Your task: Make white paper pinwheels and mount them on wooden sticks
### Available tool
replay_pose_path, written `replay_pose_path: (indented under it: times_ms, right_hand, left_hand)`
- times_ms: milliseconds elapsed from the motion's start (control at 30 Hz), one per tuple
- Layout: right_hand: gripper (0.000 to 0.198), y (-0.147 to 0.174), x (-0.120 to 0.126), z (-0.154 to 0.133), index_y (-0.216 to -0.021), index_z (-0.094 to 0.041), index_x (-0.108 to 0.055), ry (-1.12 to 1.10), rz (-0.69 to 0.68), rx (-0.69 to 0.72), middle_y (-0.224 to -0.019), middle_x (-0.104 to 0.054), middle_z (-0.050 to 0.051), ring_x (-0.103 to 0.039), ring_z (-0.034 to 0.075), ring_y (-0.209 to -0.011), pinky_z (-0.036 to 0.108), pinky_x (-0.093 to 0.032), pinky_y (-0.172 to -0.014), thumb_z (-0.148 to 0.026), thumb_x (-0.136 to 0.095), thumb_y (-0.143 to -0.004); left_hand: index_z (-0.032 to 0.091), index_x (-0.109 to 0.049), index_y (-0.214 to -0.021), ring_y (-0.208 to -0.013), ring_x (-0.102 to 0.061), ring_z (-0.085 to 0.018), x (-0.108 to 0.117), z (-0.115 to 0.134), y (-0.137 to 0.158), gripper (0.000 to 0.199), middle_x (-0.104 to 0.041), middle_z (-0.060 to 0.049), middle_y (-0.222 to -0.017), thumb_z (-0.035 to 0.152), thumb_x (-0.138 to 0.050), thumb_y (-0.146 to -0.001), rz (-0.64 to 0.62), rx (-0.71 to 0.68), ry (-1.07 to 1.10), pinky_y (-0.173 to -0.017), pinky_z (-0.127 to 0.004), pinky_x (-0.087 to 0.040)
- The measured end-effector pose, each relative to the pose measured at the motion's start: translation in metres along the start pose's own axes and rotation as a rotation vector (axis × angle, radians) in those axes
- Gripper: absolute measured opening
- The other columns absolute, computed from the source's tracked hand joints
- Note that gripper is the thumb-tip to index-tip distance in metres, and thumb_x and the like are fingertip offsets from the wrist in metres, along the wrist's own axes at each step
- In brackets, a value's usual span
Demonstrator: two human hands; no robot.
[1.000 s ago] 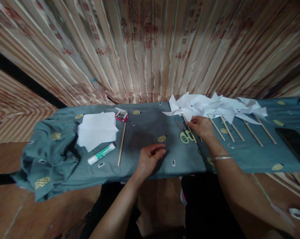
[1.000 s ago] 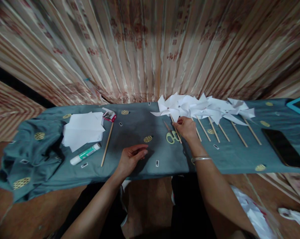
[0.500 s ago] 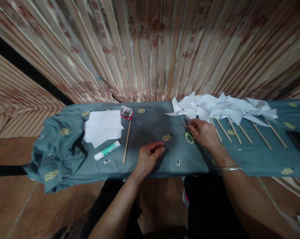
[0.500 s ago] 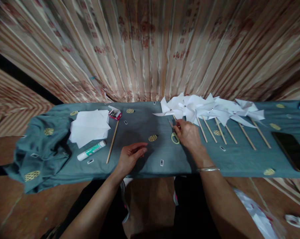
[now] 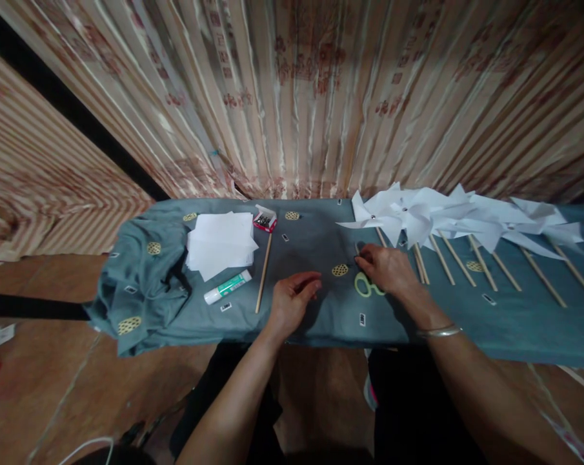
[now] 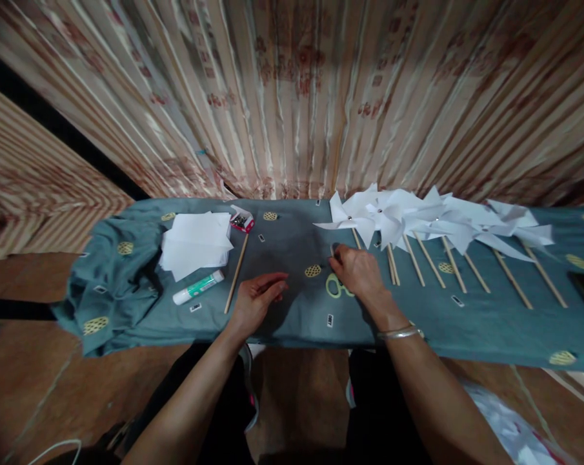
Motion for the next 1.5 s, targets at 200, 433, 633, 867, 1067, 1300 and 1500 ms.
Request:
replay_pose_path:
  times_ms: [200,433,633,867,1067,1300,1500]
  right_hand:
    - [0.025,-0.003,-0.002,-0.021,-0.101,-0.019,-0.070,-0.074,0.042,0.021,-0.085,-0.077,0.011,-0.071,0.026,-0.076,0.031,-0.045,-0.063,-0.036,-0.053,-0.093]
    - [0.030,-0.007,-0.010,-0.040,-0.106,-0.015,-0.070,-0.176,0.255,0.186,-0.099,-0.075,0.014,-0.068,0.028,-0.092,0.035,-0.050,-0.077,-0.026,-0.045,-0.095]
    - [0.024,-0.012,-0.018,-0.094,-0.089,-0.018,-0.070,-0.339,0.268,0.386,-0.085,-0.075,0.008,-0.068,0.022,-0.079,0.032,-0.050,-0.074,-0.024,-0.048,-0.095]
    - [0.020,-0.045,-0.021,-0.184,-0.094,-0.016,-0.069,-0.105,0.197,0.725,-0.103,-0.072,0.010,-0.060,0.023,-0.092,0.032,-0.047,-0.080,-0.012,-0.050,-0.093]
    - [0.024,-0.063,-0.024,-0.218,-0.098,-0.013,-0.069,0.001,0.188,0.782,-0.107,-0.069,0.015,-0.053,0.028,-0.098,0.038,-0.043,-0.084,-0.006,-0.048,-0.090]
    - [0.026,-0.053,-0.009,-0.206,-0.090,-0.013,-0.069,0.030,0.192,0.727,-0.094,-0.070,0.014,-0.055,0.028,-0.093,0.037,-0.044,-0.083,-0.010,-0.043,-0.093]
    - [0.028,-0.007,0.005,-0.133,-0.100,-0.016,-0.071,-0.184,0.407,0.581,-0.106,-0.074,0.010,-0.063,0.024,-0.096,0.035,-0.052,-0.087,-0.020,-0.044,-0.099]
  left_hand:
    - [0.017,-0.077,-0.090,-0.061,-0.059,-0.013,0.014,0.003,0.001,0.023,-0.069,-0.003,-0.073,0.030,-0.068,-0.073,0.042,-0.068,-0.071,-0.060,-0.025,-0.047]
    - [0.019,-0.077,-0.084,-0.060,-0.058,-0.013,0.034,0.005,0.002,0.017,-0.068,-0.002,-0.073,0.028,-0.066,-0.075,0.092,-0.137,-0.096,-0.060,-0.025,-0.046]
    - [0.019,-0.076,-0.079,-0.059,-0.057,-0.013,0.038,0.009,0.008,0.017,-0.068,-0.002,-0.070,0.029,-0.063,-0.077,0.080,-0.138,-0.051,-0.058,-0.025,-0.045]
    - [0.018,-0.071,-0.067,-0.055,-0.051,-0.012,0.049,0.013,0.017,0.025,-0.062,0.000,-0.059,0.037,-0.064,-0.079,0.134,-0.208,-0.062,-0.056,-0.025,-0.041]
    - [0.017,-0.070,-0.065,-0.058,-0.051,-0.013,0.065,0.015,0.023,0.024,-0.061,-0.001,-0.060,0.035,-0.063,-0.080,0.158,-0.238,-0.048,-0.059,-0.026,-0.040]
    - [0.018,-0.070,-0.065,-0.058,-0.053,-0.013,0.072,0.016,0.029,0.025,-0.063,-0.001,-0.061,0.035,-0.063,-0.081,0.172,-0.251,-0.091,-0.058,-0.026,-0.041]
    - [0.018,-0.073,-0.070,-0.059,-0.056,-0.014,0.066,0.007,0.034,0.023,-0.065,-0.002,-0.063,0.035,-0.063,-0.083,0.117,-0.264,-0.164,-0.058,-0.025,-0.042]
Point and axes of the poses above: each hand's wrist, its own y-axis away from the middle knuckle, its own x-axis out of the back of the hand, z = x × y, the point moved 1 cm from there along -y, towards the middle knuckle
